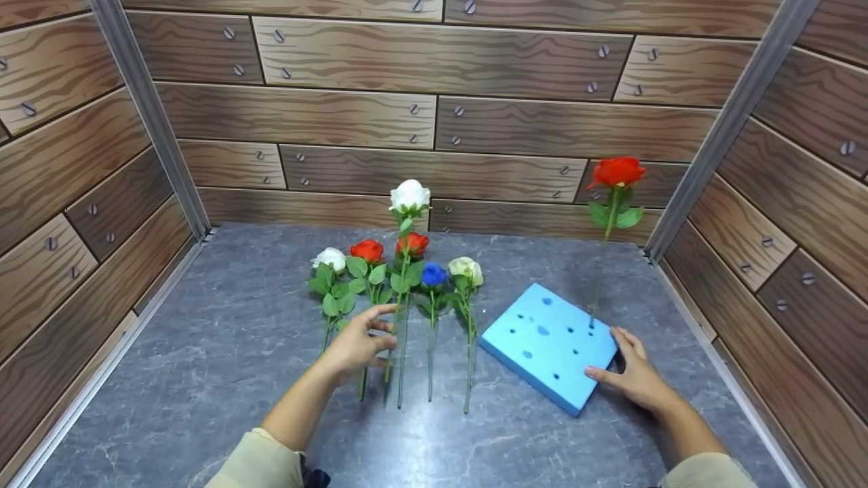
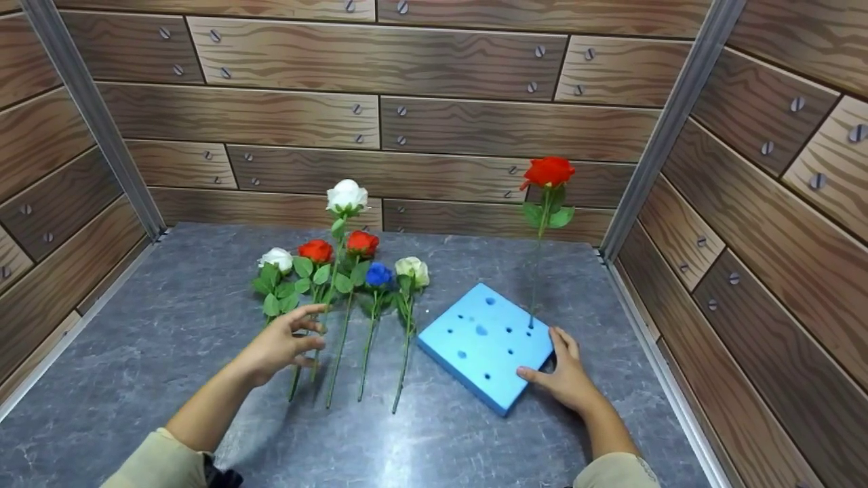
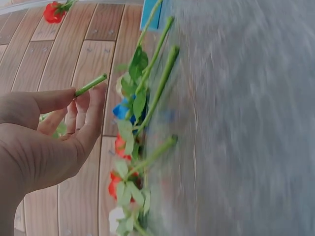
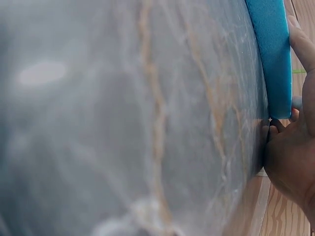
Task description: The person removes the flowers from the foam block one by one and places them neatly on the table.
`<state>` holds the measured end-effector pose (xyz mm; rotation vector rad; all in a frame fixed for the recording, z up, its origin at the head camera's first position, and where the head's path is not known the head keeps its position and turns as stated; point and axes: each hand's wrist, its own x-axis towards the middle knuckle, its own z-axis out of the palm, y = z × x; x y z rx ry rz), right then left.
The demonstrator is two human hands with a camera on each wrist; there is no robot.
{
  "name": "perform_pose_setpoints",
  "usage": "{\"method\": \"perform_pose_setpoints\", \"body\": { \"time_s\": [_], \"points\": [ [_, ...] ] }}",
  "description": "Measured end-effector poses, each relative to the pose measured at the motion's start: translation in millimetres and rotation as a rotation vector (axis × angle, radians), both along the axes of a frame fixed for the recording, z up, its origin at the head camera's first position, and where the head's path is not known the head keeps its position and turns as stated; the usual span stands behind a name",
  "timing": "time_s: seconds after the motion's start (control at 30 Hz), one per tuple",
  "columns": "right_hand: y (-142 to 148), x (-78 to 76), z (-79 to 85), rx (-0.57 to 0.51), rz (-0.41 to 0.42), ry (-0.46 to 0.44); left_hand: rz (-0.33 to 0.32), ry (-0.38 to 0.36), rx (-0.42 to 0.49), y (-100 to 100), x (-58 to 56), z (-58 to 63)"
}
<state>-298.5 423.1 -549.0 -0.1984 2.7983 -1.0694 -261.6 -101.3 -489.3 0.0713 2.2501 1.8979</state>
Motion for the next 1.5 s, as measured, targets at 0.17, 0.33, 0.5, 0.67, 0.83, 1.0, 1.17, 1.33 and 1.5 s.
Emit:
{"method": "perform_pose_setpoints", "body": {
  "time_s": [0.17,0.33,0.5,0.67,0.83,1.0,1.17,1.33,1.5],
  "points": [
    [-1,0.7,1.2,0.007,0.000,0.005,0.030,0.014,-0.036,-17,3.6,0.5],
    [0,2.1,1.5,0.007,0.003,0.008,0.072,0.005,-0.059,-35,7.6,0.8],
    [1,3.8,0.8,-0.004,0.009,-0.001,0.093,0.008,-0.104,-57,10.1,0.1],
    [3,3.1,-0.5,-0.019,0.011,-0.002,0.096,0.026,-0.129,-82,11.4,-3.8],
    [3,3.1,-0.4,-0.016,0.007,-0.005,0.109,-0.001,-0.139,-109,14.4,-6.9],
    [2,2.9,-0.7,-0.002,0.009,-0.002,0.108,-0.031,-0.141,-132,18.0,-10.3],
    [2,3.0,-0.7,0.004,0.006,-0.003,0.116,-0.061,-0.155,-153,19.5,-13.6],
    [2,2.9,0.4,0.002,0.012,0.004,0.122,-0.144,-0.155,-172,18.1,-18.9],
    [1,1.7,1.6,-0.001,0.018,0.002,0.121,-0.208,-0.180,-186,16.7,-23.6]
  ]
}}
